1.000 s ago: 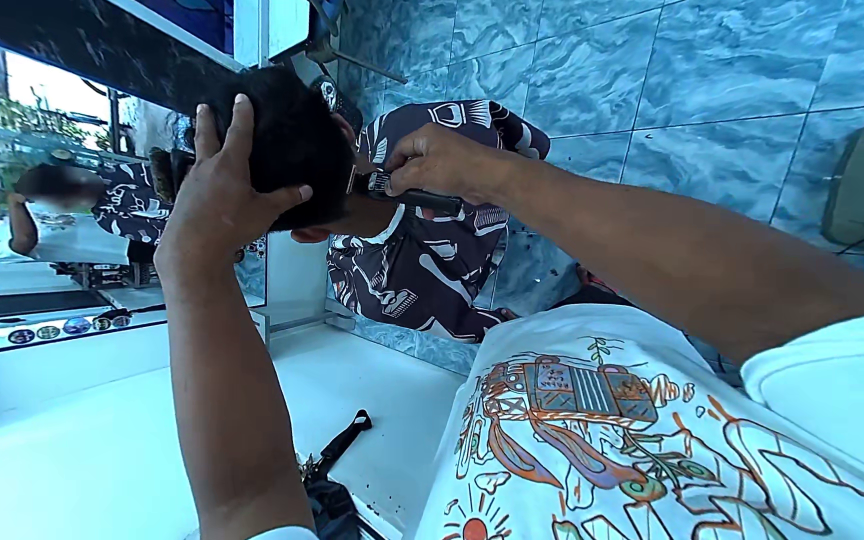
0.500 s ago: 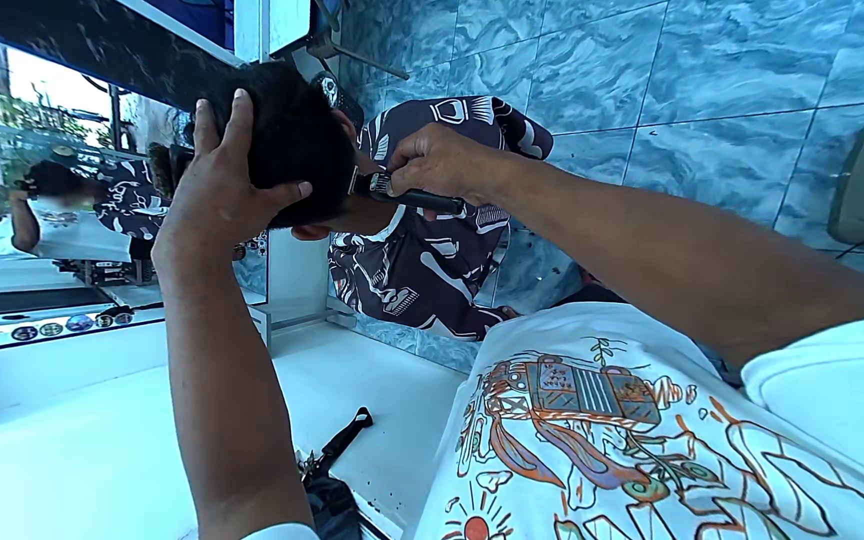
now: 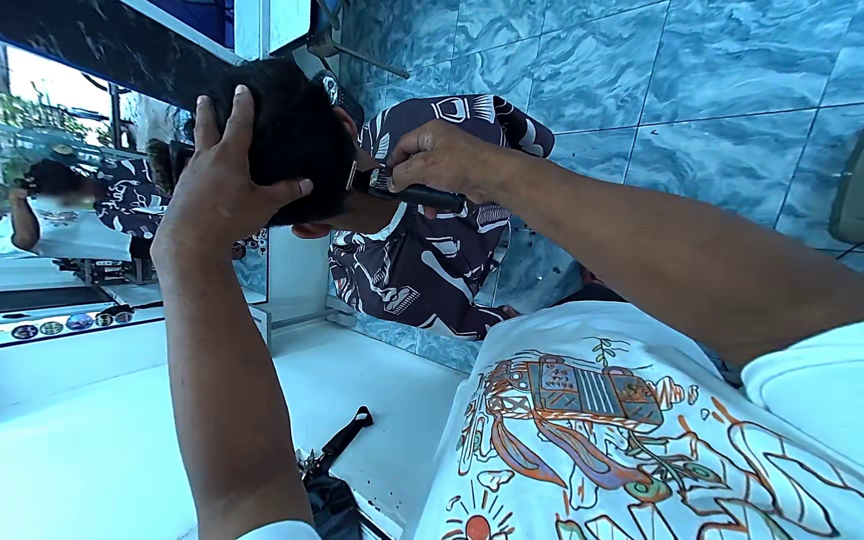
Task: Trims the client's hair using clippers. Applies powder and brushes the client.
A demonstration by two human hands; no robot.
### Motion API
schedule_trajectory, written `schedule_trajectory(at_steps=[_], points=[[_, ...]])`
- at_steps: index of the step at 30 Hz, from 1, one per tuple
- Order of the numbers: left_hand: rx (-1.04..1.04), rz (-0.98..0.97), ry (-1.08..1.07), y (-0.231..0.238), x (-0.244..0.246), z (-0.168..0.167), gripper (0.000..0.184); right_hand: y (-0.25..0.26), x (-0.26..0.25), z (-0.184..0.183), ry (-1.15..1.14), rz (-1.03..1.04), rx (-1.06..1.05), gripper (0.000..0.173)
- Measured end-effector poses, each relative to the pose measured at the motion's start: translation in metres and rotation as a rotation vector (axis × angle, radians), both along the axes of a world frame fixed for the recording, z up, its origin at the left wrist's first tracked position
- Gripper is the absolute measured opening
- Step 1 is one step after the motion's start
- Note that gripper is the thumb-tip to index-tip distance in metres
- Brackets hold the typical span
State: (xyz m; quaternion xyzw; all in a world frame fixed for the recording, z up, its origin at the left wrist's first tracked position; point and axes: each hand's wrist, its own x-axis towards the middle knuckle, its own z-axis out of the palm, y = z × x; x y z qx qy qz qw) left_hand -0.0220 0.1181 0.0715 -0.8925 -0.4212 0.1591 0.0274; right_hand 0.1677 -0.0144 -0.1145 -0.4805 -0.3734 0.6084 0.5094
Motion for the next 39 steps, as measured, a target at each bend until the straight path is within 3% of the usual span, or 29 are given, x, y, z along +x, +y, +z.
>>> schedule_trajectory(at_steps=[24, 34, 39], points=[[-0.002, 0.007, 0.008, -0.002, 0.002, 0.001, 0.111, 0.001, 0.000, -0.002, -0.030, 0.005, 0.004, 0.017], [-0.006, 0.016, 0.015, -0.003, 0.003, 0.001, 0.111, 0.002, 0.008, -0.001, 0.074, 0.010, 0.026, 0.021], [0.006, 0.000, 0.005, -0.003, 0.002, 0.001, 0.110, -0.022, 0.017, -0.007, -0.106, 0.152, -0.014, 0.024]])
